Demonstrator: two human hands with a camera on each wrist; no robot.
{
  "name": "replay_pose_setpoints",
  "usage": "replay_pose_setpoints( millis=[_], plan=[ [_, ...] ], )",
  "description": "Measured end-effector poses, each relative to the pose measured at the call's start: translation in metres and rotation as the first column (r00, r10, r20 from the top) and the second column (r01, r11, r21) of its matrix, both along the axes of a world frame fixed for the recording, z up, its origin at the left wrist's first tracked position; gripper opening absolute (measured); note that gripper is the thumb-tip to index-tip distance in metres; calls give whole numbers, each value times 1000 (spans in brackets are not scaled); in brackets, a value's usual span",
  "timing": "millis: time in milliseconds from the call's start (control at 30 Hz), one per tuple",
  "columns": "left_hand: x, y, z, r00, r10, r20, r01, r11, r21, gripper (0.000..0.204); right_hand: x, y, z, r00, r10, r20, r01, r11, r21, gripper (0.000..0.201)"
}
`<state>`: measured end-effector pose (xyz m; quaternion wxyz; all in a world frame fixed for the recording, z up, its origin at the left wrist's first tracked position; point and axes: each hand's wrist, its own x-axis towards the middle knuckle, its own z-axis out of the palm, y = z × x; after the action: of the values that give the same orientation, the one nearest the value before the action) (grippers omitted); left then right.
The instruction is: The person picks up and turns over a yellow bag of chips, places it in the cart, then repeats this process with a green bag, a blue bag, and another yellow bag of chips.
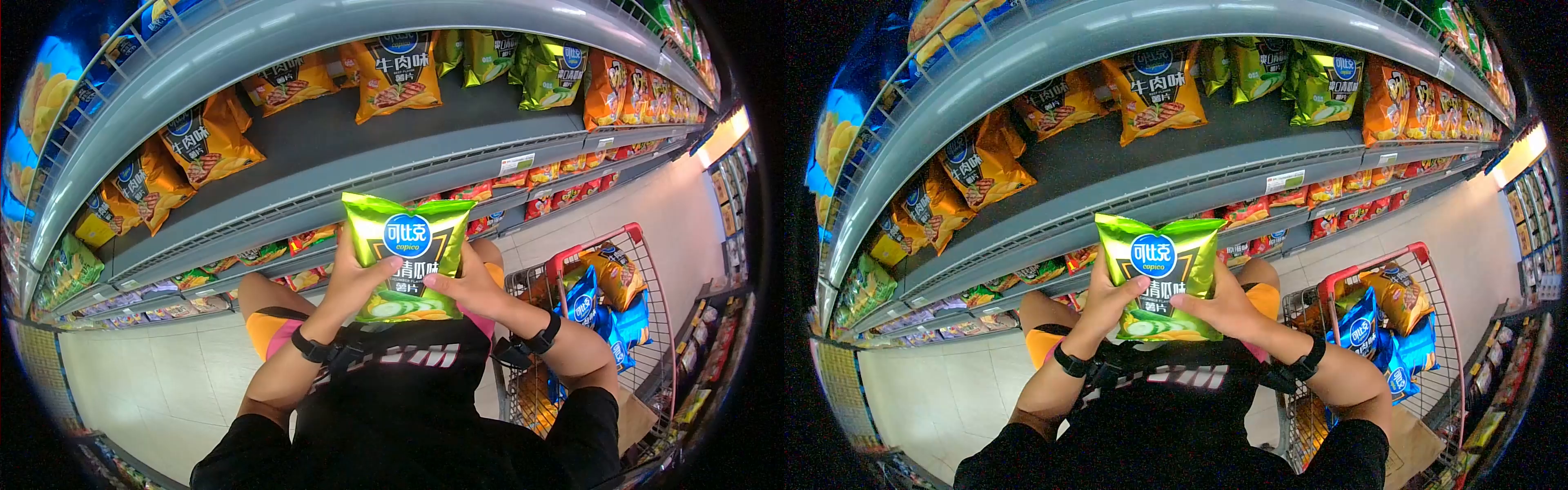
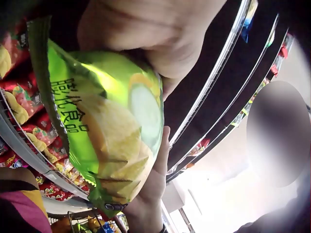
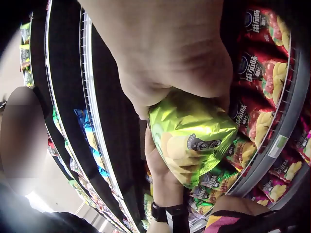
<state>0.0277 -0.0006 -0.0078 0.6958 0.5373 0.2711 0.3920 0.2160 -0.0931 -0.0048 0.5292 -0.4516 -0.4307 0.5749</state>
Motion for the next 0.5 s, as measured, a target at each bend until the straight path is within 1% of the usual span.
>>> replay_pose_setpoints(
  millis=[67,200,500],
  plan=[
    [0,0,-3,1000,-1,-1,2,1000,3,68,0,-1,0,1000,-6,10,7,1000,-22,65],
    [0,0,-2,1000,-4,6,4,1000,-18,67,0,0,-2,1000,-14,8,14,1000,-8,64],
    [0,0,-6,1000,-5,-3,5,1000,-6,66,0,1,-1,1000,-16,-5,16,1000,-11,64]
  ],
)
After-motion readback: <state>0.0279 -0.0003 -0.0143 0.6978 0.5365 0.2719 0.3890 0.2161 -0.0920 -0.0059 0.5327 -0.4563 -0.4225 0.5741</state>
